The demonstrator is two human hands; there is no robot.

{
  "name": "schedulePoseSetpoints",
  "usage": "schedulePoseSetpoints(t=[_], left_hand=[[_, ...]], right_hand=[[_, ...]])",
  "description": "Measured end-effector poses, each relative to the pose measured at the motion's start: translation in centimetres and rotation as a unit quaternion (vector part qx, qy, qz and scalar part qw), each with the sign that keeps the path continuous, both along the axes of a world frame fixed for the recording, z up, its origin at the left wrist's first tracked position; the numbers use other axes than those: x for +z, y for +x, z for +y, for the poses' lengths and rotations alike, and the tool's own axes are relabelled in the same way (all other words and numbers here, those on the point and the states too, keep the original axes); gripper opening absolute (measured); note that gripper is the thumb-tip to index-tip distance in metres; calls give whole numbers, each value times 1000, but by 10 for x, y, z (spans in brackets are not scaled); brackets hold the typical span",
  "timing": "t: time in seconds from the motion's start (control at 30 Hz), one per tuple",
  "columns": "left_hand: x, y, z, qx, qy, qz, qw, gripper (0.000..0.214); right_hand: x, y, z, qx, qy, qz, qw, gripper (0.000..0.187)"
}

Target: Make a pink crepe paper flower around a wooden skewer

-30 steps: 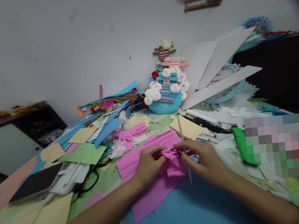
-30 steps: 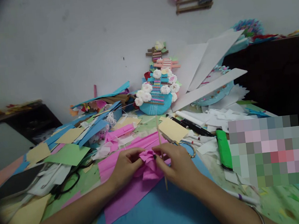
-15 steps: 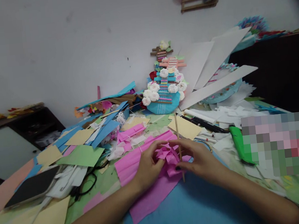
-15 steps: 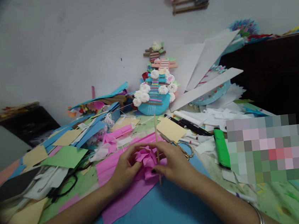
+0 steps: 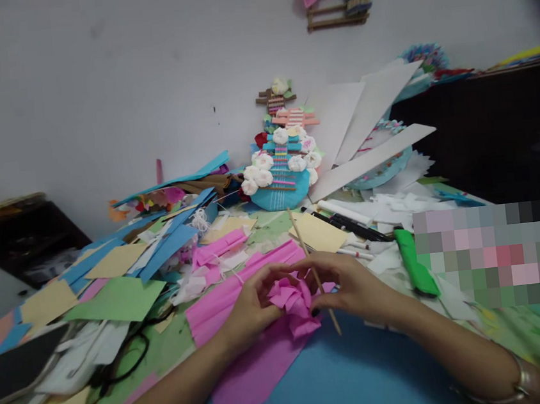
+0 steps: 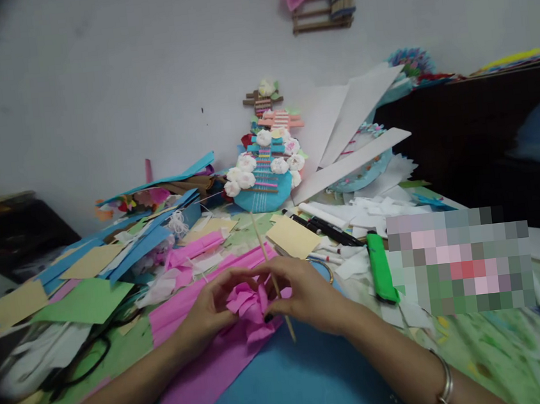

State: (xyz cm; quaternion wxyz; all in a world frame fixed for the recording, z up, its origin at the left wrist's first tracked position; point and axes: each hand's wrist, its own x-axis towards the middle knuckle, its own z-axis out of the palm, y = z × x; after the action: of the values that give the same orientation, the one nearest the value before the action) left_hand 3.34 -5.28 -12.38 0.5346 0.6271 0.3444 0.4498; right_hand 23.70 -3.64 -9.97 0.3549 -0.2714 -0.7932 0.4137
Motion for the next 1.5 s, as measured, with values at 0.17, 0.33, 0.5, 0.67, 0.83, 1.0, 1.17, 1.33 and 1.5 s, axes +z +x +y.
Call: schedulePoseSetpoints(t=[0.17,0.33,0.5,0.67,0.83,1.0,1.17,1.33,1.5], left_hand=[[-2,0,4,-4,-17,11,1000,59],[2,5,3,22,-30,41,998,54],[4,10,-1,54,-19,63,996,46],[0,13,-2,67,20,71,995,39],[-3,19,-3,60,15,49,997,35],[-1,20,-4,76,28,46,996,17],[-2,14,-1,134,17,46,990,16],[-1,15,-2,142,25,65,987,17],[2,18,-8,147,89,116,978,18]], right_hand=[[4,4,-2,24,68,-29,997,56],[0,-1,-7,-27,172,-53,983,54],[-13,-12,-11,-142,262,-83,951,49],[-16,-12,-10,-173,321,-108,925,40],[-12,-16,-19,-163,412,-133,887,30],[-7,-20,-28,-150,449,-145,869,31],[1,-11,-23,-187,376,-119,900,32],[-4,-13,-19,-146,252,-133,947,34],[-15,-21,-17,-158,218,-77,960,27]])
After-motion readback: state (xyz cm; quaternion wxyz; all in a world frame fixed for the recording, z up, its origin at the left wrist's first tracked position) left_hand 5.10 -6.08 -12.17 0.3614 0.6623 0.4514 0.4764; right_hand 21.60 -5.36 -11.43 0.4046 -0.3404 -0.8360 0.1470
